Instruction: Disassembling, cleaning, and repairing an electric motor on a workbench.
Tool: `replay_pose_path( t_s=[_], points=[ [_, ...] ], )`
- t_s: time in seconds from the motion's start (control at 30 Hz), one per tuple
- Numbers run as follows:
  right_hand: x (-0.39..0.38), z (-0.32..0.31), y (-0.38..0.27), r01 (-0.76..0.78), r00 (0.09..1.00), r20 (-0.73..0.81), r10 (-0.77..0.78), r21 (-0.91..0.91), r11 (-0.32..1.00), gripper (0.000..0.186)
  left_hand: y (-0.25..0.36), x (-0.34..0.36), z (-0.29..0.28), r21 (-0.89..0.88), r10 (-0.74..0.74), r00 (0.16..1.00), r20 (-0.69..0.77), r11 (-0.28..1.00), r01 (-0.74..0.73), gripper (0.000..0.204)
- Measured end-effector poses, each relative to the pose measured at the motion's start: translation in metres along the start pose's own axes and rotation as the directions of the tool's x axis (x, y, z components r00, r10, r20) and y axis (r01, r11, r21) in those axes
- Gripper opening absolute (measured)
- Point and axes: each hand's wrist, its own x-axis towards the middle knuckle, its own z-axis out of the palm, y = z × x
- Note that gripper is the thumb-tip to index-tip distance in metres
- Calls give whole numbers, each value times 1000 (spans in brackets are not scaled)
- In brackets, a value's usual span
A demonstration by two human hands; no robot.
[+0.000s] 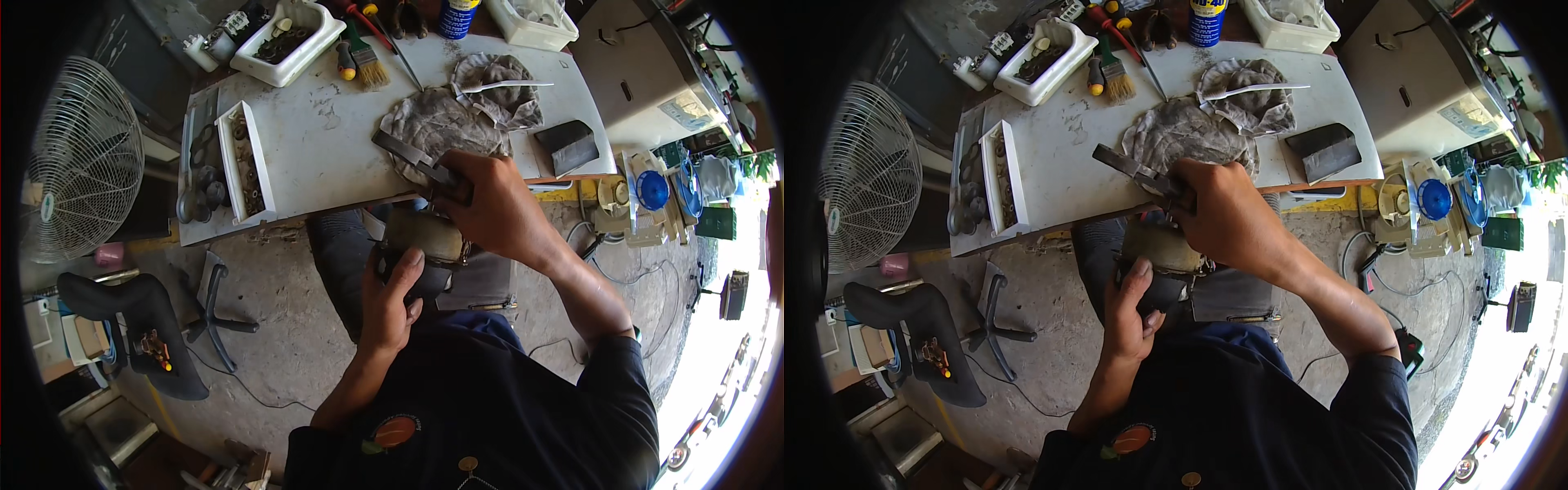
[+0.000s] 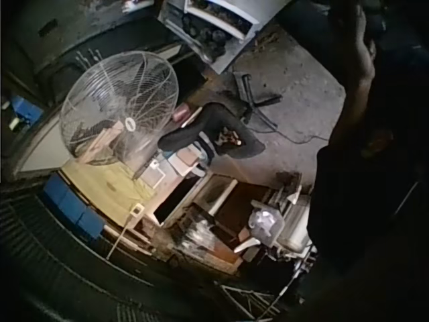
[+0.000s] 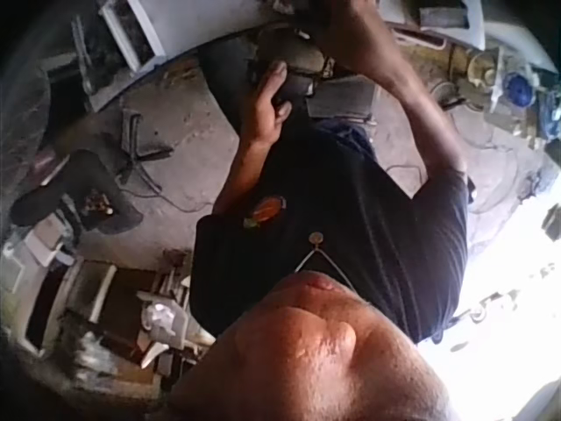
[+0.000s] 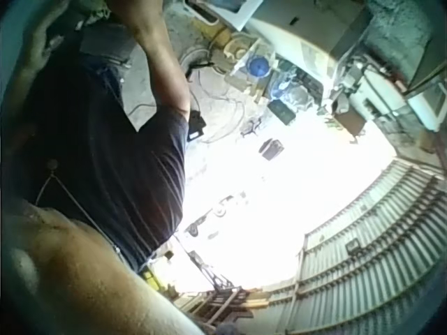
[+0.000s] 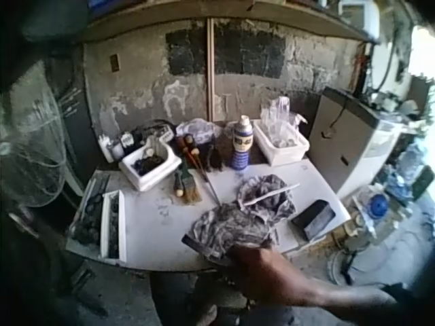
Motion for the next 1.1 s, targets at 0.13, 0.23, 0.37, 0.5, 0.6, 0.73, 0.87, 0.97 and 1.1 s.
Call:
replay_pose_path(
  t_s=[0.13, 0.23, 0.37, 0.5, 0.6, 0.73, 0.87, 0.97, 1.1],
  points=[
    [-4, -3, -3, 17, 999, -37, -17, 16, 1000, 14, 1, 0, 0, 6, -29, 1000, 6, 1000, 29, 22],
    [-4, -1, 3, 58, 997, -47, -57, 19, 998, 13, -1, 1, -8, -24, -47, 999, 18, 999, 47, 26],
    [-3, 3, 7, 98, 994, -50, -97, 5, 995, 14, -4, 1, -11, -60, -66, 998, 17, 996, 67, 31],
    [-3, 4, 9, 85, 995, -45, -86, -18, 996, 15, -12, 5, -17, -52, -71, 997, 19, 996, 72, 23],
    [-6, -14, 7, 39, 996, -76, -39, 8, 999, 16, -12, 3, -40, -124, -63, 995, 76, 990, 72, 16],
    [-21, -47, 12, -49, 974, -218, 58, 46, 998, 16, 1, -17, -101, -259, 110, 919, 378, 966, -9, 32],
    [-35, -71, 30, -80, 947, -311, 79, 9, 997, 22, 0, -34, -140, -377, 122, 904, 410, 925, 47, 59],
    [-37, -77, 40, -116, 938, -324, 124, 42, 992, 27, -3, -45, -155, -471, 159, 890, 427, 880, 69, 80],
    [-30, -77, 35, -49, 949, -309, 56, 30, 998, 19, -12, -58, -164, -462, 161, 886, 435, 885, 66, 83]
  ],
)
